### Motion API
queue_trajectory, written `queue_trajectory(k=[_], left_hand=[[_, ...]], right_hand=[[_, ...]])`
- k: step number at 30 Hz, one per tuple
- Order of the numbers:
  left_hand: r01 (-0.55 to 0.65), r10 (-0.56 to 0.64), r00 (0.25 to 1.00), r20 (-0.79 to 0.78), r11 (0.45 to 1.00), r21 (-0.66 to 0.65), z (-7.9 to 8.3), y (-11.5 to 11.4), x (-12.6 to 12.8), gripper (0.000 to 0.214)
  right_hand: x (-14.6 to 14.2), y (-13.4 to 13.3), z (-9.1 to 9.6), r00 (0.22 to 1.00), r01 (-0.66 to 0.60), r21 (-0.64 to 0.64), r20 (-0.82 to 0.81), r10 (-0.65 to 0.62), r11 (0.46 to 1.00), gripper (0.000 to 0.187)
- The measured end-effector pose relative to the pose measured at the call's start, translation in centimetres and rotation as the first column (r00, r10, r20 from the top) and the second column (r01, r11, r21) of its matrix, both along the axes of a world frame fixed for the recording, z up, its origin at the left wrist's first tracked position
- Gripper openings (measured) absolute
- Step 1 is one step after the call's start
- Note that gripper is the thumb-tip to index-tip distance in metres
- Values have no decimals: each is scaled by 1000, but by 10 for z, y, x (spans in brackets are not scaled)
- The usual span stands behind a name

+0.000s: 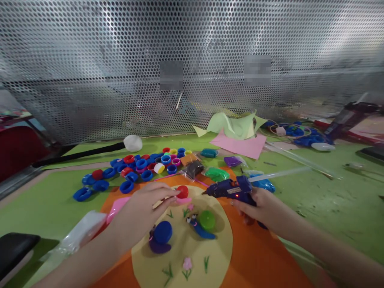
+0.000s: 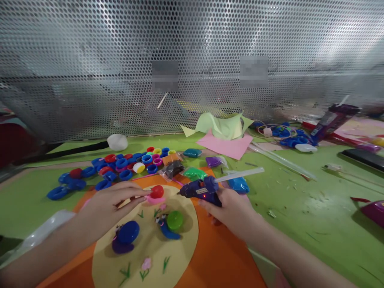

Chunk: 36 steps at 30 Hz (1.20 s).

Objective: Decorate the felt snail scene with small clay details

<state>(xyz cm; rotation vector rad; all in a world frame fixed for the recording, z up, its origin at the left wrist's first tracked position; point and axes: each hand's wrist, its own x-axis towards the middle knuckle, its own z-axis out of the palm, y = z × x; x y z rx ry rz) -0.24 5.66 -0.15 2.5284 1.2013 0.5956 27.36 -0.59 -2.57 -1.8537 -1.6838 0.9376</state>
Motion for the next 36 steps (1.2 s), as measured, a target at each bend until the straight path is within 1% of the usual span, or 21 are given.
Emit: queue_trajectory(k=[6, 14, 22, 29, 36], left_hand=[[-17, 16, 1000, -25, 999, -38, 2, 0, 1, 20], [-36, 34, 999, -42, 998, -43, 3, -1, 1, 21], [-8, 7, 1000, -14, 999, -34, 3, -1, 2, 20], [13, -12, 1000, 11, 999, -40, 2, -1, 2, 23], [4, -4, 1000, -8, 998, -55, 3, -1, 1, 23]], right_hand=[[-2, 0, 4, 1000, 8, -12, 23, -8, 1000, 25], [-2, -2, 3, 1000, 1, -5, 10, -1, 1000, 24], [-1, -2, 4, 999, -16, 11, 49, 16, 1000, 26], [-1, -1, 1, 998, -5, -8, 63, 6, 1000, 28], [-2, 0, 4, 998, -2, -11, 63, 2, 1000, 23]])
